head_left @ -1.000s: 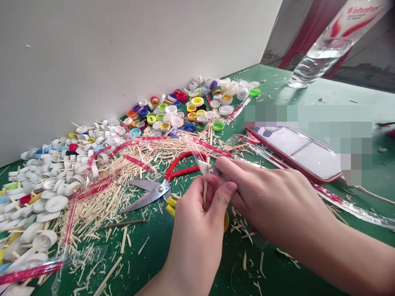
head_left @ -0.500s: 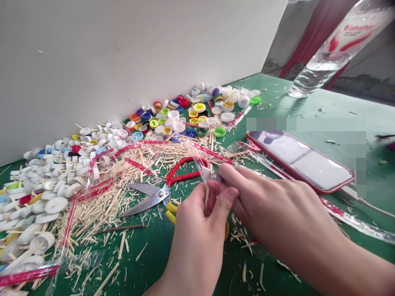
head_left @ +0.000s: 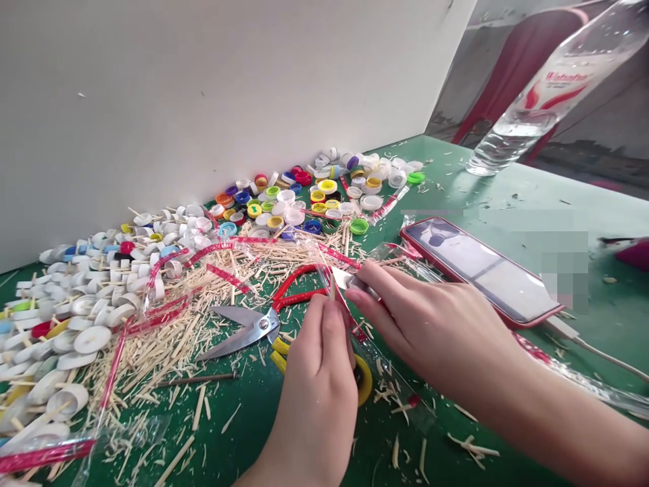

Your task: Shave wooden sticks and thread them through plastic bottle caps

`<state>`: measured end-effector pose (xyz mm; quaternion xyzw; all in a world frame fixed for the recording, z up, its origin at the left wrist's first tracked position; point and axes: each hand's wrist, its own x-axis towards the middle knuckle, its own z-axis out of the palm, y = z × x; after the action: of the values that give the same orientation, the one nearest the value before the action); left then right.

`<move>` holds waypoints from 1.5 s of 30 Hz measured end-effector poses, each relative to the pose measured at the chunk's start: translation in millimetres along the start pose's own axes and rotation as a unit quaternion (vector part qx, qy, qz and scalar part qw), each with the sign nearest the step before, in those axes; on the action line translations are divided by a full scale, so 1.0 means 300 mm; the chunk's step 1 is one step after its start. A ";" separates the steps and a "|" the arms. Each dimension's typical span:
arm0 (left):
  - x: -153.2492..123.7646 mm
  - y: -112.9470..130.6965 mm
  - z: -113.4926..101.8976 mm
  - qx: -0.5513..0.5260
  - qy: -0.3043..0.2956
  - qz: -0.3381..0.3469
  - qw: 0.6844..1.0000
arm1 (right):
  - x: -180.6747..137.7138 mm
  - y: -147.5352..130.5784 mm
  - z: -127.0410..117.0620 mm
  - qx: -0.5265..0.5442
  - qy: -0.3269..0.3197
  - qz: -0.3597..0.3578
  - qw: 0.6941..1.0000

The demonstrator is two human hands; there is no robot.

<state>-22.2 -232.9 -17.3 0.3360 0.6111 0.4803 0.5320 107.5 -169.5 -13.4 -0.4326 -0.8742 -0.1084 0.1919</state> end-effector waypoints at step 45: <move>-0.012 -0.016 0.002 -0.078 -0.097 0.006 0.992 | 0.006 0.008 0.009 0.095 -0.025 -0.155 0.983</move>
<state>-20.3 -237.5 -20.6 0.3421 0.5153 0.4945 0.6106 107.8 -165.9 -15.2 -0.2748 -0.9415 -0.0423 0.1906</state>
